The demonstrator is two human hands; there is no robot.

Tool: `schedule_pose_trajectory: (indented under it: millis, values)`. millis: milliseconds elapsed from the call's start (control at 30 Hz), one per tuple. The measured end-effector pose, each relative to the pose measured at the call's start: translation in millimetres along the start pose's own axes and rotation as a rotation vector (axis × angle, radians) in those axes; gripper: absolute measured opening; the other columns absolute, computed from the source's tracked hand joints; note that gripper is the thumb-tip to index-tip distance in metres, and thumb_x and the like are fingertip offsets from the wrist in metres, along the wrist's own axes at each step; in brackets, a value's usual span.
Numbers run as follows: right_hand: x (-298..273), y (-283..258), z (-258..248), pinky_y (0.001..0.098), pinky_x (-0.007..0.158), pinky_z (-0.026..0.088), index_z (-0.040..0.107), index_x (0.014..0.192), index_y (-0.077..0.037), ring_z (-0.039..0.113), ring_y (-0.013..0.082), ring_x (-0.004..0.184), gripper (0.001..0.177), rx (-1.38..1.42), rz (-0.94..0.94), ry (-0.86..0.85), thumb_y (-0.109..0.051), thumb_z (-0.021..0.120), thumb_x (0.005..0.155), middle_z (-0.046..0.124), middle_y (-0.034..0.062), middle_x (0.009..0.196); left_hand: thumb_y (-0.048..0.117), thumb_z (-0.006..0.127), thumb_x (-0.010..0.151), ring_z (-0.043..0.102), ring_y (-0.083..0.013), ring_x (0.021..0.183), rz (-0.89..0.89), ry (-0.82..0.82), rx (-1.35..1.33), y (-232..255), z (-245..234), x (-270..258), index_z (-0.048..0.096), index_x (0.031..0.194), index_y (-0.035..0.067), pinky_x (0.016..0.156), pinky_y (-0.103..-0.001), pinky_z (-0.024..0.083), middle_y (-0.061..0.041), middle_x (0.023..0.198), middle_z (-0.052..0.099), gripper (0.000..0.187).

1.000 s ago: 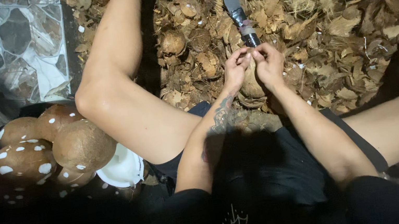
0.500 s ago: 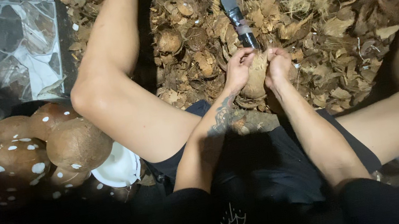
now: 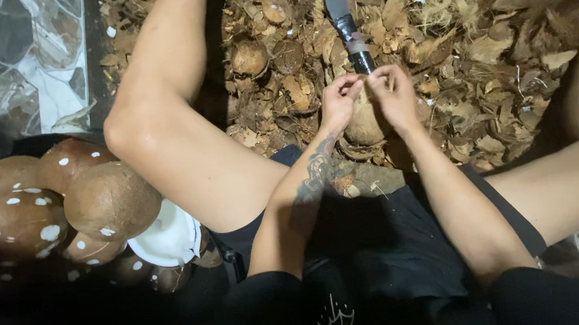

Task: The person sits on the ground and uses a large knife to peel the husk off a coconut. They hold the coconut with their left hand and repeatedly strike and scrape the outer layer with the knife in their right hand, removing the fibrous husk to reveal the inner shell.

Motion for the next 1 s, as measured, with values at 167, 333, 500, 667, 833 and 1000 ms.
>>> schedule_pose_trajectory:
  millis: [167,333,500,667,833,1000]
  values:
    - [-2.8,-1.8,-0.5,0.0405,0.094,0.051,0.076,0.101,-0.011,0.067,0.0298,0.096,0.007,-0.186,-0.178,0.015,-0.015,0.082,0.101,0.067,0.0083,0.093,0.015,0.086,0.09,0.063,-0.0083,0.081,0.009,-0.004,0.03,2.2,0.2,0.4,0.084,0.103,0.016,0.073,-0.026,0.058,-0.003,0.1,0.078,0.013]
    - [-0.4,1.7,7.8,0.0472,0.09,0.048,0.069,0.1,-0.003,0.064,0.037,0.091,0.008,-0.19,-0.139,0.007,-0.007,0.071,0.106,0.062,0.0155,0.09,0.017,0.086,0.09,0.06,-0.0066,0.082,0.018,-0.022,0.037,1.7,2.6,-0.3,0.084,0.102,0.018,0.075,-0.022,0.054,-0.001,0.103,0.078,0.012]
    - [-16.1,13.0,9.4,0.0229,0.069,0.037,0.06,0.097,-0.009,0.047,0.0084,0.073,0.015,0.284,0.297,0.152,-0.009,0.055,0.111,0.048,-0.0066,0.08,0.009,0.079,0.095,0.062,-0.0055,0.083,0.028,-0.059,-0.033,6.2,7.3,-4.4,0.079,0.113,0.012,0.077,-0.02,0.057,0.0,0.101,0.073,0.018]
    - [-1.8,36.9,-2.0,0.0275,0.076,0.049,0.063,0.101,-0.009,0.061,0.0145,0.073,0.013,0.604,0.457,0.029,-0.015,0.057,0.11,0.061,-0.0012,0.082,0.01,0.078,0.097,0.065,-0.0107,0.084,0.034,-0.112,0.011,9.0,15.9,-7.9,0.079,0.115,0.012,0.08,-0.027,0.06,-0.005,0.106,0.074,0.018]
    - [0.0,48.0,-12.5,0.0267,0.086,0.056,0.064,0.111,-0.01,0.071,0.0123,0.085,0.009,0.728,0.54,-0.097,-0.018,0.062,0.109,0.069,-0.0015,0.092,0.009,0.077,0.098,0.069,-0.0149,0.087,0.047,-0.136,0.001,6.5,18.8,-5.1,0.079,0.118,0.013,0.084,-0.032,0.063,-0.009,0.109,0.075,0.02]
    - [1.0,51.4,-6.3,0.0348,0.087,0.061,0.064,0.107,-0.007,0.072,0.0186,0.085,0.01,0.882,0.567,-0.135,-0.016,0.064,0.104,0.066,0.0024,0.089,0.01,0.077,0.098,0.063,-0.0115,0.088,0.032,-0.109,-0.005,5.4,16.0,-7.7,0.079,0.118,0.014,0.085,-0.029,0.062,-0.006,0.112,0.074,0.021]
Point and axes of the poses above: each hand's wrist, its own x-axis towards the middle knuckle, its own z-axis out of the palm, y = z × x, the point moved 5 cm from there along x, towards the middle knuckle
